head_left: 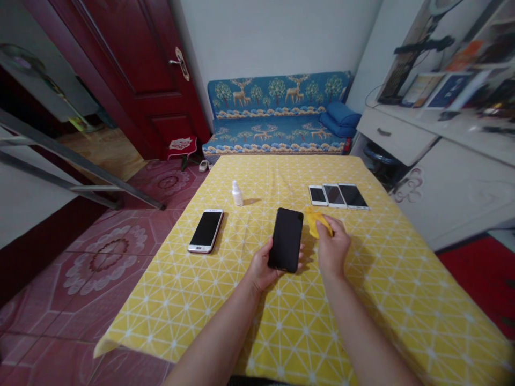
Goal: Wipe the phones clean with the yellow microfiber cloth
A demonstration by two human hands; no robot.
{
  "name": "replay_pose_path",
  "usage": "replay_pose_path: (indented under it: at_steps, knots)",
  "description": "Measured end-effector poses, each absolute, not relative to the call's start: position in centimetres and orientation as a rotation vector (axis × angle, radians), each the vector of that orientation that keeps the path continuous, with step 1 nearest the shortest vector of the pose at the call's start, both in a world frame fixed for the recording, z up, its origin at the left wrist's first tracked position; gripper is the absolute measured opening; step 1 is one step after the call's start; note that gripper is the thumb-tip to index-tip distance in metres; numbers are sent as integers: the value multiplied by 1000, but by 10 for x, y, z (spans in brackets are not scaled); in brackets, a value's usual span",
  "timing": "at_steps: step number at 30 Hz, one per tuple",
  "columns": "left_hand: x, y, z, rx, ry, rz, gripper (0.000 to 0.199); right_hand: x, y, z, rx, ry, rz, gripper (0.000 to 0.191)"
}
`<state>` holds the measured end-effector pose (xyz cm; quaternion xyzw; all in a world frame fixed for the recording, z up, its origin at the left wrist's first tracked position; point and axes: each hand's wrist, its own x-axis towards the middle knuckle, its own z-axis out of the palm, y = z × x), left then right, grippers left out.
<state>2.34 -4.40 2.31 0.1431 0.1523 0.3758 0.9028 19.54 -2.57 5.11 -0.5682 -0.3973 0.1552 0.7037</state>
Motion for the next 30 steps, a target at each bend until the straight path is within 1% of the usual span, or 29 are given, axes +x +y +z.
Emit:
replay_pose_path:
  at_steps: [1, 4, 7, 11, 17, 23, 26, 30]
  knots:
    - [24, -44, 23, 285, 323, 781, 64, 191, -29, 52, -1276, -1036, 253, 18]
    - [24, -44, 21, 211, 411, 820, 49, 178, -41, 50, -1264, -1400, 140, 25]
    - [24, -43, 19, 152, 500, 846, 40, 165, -49, 41, -1213, -1574, 88, 32]
    - [24, -43, 18, 160, 516, 833, 40, 161, -46, 33, -1176, -1663, 129, 39]
    - [28, -43, 15, 177, 519, 857, 39, 173, -31, 33, -1318, -1534, 131, 41]
    - [26, -44, 16, 182, 516, 855, 37, 160, -33, 36, -1167, -1761, 119, 45]
    - [27, -44, 17, 221, 509, 854, 42, 164, -26, 39, -1200, -1718, 120, 45]
    - [27, -43, 15, 249, 502, 855, 40, 171, -23, 41, -1209, -1690, 114, 44]
